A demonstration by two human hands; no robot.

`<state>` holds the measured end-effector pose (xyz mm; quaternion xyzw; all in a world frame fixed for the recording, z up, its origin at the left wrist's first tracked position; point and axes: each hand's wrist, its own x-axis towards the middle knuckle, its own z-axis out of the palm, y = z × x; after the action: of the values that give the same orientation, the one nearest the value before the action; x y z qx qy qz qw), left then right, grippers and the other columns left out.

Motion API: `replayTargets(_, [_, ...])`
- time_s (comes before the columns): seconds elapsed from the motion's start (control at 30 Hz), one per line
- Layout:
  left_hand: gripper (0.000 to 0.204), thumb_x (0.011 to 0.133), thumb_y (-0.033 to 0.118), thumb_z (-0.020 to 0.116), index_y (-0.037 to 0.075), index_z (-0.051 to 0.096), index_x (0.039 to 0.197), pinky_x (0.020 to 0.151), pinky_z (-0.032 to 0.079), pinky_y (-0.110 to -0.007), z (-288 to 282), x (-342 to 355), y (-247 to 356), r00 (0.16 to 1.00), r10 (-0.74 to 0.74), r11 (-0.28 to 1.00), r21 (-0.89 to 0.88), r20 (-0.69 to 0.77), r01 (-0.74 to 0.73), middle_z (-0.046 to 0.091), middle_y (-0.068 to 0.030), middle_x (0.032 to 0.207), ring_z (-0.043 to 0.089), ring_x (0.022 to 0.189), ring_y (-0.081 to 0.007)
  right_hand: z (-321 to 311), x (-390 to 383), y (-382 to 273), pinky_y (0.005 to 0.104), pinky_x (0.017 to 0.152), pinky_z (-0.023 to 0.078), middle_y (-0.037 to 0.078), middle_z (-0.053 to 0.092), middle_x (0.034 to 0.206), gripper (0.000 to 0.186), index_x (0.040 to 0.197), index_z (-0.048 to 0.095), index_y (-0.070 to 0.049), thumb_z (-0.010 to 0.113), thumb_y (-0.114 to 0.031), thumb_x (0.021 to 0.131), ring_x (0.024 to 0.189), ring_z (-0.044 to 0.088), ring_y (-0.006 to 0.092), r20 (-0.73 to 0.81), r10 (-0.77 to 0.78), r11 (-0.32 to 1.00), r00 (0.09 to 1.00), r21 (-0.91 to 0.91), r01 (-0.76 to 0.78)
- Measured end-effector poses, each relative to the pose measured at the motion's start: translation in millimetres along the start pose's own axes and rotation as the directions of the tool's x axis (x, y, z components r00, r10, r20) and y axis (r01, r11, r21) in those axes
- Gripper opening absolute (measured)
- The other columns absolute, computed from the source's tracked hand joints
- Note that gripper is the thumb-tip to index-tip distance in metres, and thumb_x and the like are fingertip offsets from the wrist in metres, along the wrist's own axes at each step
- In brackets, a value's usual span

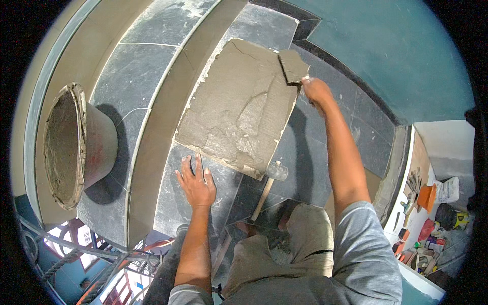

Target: The person uses a rubber mallet to tap a tile into place on a stair step. They then pick up a new tile, scoop cement from a bucket with a trowel, and spread the cement onto the back of the tile.

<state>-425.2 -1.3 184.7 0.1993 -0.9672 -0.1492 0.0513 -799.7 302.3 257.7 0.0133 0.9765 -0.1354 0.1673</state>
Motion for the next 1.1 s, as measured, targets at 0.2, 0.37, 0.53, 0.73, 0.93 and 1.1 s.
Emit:
replayTargets(0.2, [0.057,0.104,0.028,0.054,0.014,0.048,0.159,0.128,0.015,-0.061,0.9,-0.8,-0.8,1.000,0.008,1.000,-0.013,-0.014,-0.008,0.039,-0.0195,0.163,0.032,0.154,-0.0407,-8.6,33.7,-5.8,0.0506,0.106,0.051,0.024,0.067,0.136,0.054,0.128,0.072,-0.002,0.046,-0.044,0.105,0.128,0.065,0.0404,0.122,0.061,0.984,0.991,-0.176,-0.039])
replayTargets(0.37, [0.059,0.101,0.025,0.056,0.016,0.048,0.159,0.128,0.014,-0.061,-0.4,0.2,-0.2,1.000,-0.001,1.000,-0.002,0.010,0.001,0.040,-0.0191,0.162,0.033,0.154,-0.0399,-12.4,39.8,19.6,0.0527,0.087,0.056,0.024,0.076,0.108,0.051,0.115,0.075,0.000,0.048,-0.043,0.106,0.096,0.075,0.0413,-0.112,0.063,0.950,0.992,-0.298,-0.094])
replayTargets(0.53, [0.058,0.102,0.026,0.056,0.014,0.048,0.158,0.127,0.015,-0.062,-3.8,0.5,0.6,1.000,0.002,1.000,-0.006,0.018,-0.002,0.039,-0.0208,0.162,0.033,0.154,-0.0406,-5.8,41.5,15.2,0.0508,0.082,0.057,0.022,0.078,0.099,0.046,0.111,0.075,-0.001,0.052,-0.040,0.104,0.087,0.076,0.0373,-0.048,0.035,0.986,0.998,0.165,-0.026])
replayTargets(0.73, [0.059,0.100,0.024,0.057,0.015,0.049,0.158,0.128,0.015,-0.062,-1.6,-0.1,0.4,1.000,-0.016,1.000,-0.002,0.020,0.016,0.040,-0.0188,0.162,0.032,0.155,-0.0393,2.8,30.0,-3.6,0.0490,0.068,0.053,0.019,0.072,0.080,0.055,0.090,0.070,0.001,0.055,-0.050,0.101,0.067,0.066,0.0306,0.284,-0.160,0.982,0.946,0.142,0.124])
replayTargets(0.93, [0.058,0.102,0.026,0.055,0.014,0.049,0.158,0.127,0.015,-0.062,-0.4,-0.4,-0.9,0.999,-0.019,1.000,-0.024,0.033,0.020,0.039,-0.0198,0.162,0.032,0.155,-0.0413,19.6,-50.0,-19.7,0.0524,0.073,0.055,0.026,0.073,0.086,0.053,0.092,0.073,-0.002,0.059,-0.052,0.098,0.075,0.071,0.0401,0.409,-0.496,0.834,0.766,-0.021,0.551])
replayTargets(1.1, [0.058,0.101,0.025,0.057,0.015,0.049,0.158,0.127,0.015,-0.062,-4.0,2.6,0.3,0.999,-0.025,0.999,-0.022,0.031,0.026,0.040,-0.0201,0.162,0.032,0.154,-0.0428,23.7,-78.8,-30.2,0.0501,0.079,0.054,0.023,0.074,0.093,0.040,0.097,0.073,-0.005,0.060,-0.042,0.099,0.082,0.071,0.0358,0.575,-0.606,0.723,0.549,0.111,0.681])
